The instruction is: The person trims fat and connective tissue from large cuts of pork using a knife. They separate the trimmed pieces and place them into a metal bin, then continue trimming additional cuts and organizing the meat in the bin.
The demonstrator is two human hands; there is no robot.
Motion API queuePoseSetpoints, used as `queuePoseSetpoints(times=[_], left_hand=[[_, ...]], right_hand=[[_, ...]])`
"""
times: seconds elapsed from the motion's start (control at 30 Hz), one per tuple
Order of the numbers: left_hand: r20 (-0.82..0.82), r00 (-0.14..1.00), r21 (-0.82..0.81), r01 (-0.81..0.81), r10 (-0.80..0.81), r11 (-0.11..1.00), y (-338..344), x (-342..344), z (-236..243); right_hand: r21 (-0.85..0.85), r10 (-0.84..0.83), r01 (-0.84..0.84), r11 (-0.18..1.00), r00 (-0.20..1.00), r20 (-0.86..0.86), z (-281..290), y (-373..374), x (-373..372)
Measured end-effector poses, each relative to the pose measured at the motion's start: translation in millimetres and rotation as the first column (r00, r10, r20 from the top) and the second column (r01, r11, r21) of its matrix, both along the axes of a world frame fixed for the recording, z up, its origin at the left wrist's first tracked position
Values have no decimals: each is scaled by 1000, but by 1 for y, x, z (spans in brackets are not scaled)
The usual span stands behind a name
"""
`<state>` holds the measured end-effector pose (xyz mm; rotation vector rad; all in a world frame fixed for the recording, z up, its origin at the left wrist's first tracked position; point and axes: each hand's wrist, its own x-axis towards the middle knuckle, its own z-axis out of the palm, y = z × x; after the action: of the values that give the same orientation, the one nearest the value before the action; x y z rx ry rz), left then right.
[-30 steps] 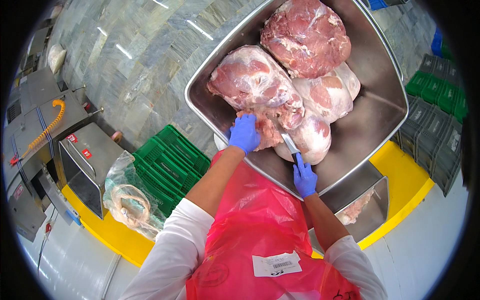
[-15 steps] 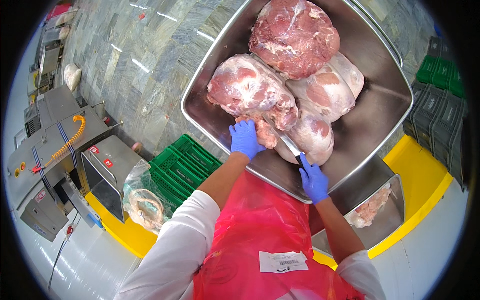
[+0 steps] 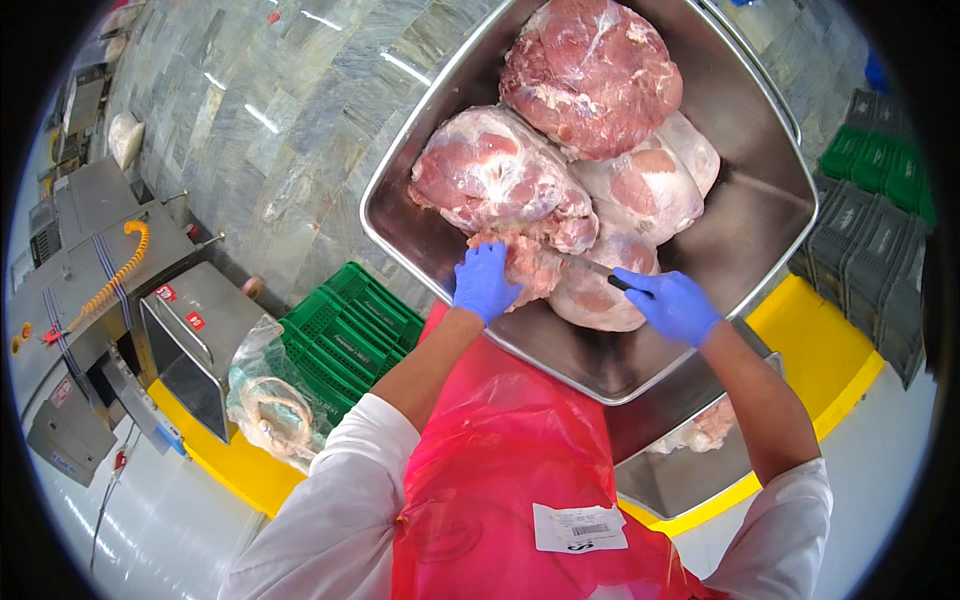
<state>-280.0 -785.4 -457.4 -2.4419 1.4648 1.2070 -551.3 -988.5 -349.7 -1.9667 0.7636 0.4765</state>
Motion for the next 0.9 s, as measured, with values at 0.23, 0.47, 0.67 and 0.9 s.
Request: queuePoseSetpoints(times=[0.23,0.47,0.67,0.9], left_hand=[[-92,990,-69,-116,110,991,6,3,-12],[-611,629,362,-317,480,877,16,-26,17],[-228,962,-434,-238,150,869,39,-38,-1],[-37,967,-24,-252,251,967,3,12,-22]], right_hand=[[-181,-264,257,949,964,-17,-49,122,-17],[-438,-227,224,871,973,46,-133,180,-51],[-461,-158,154,874,987,31,-117,159,-62],[-473,22,-103,875,985,-173,13,93,-5]])
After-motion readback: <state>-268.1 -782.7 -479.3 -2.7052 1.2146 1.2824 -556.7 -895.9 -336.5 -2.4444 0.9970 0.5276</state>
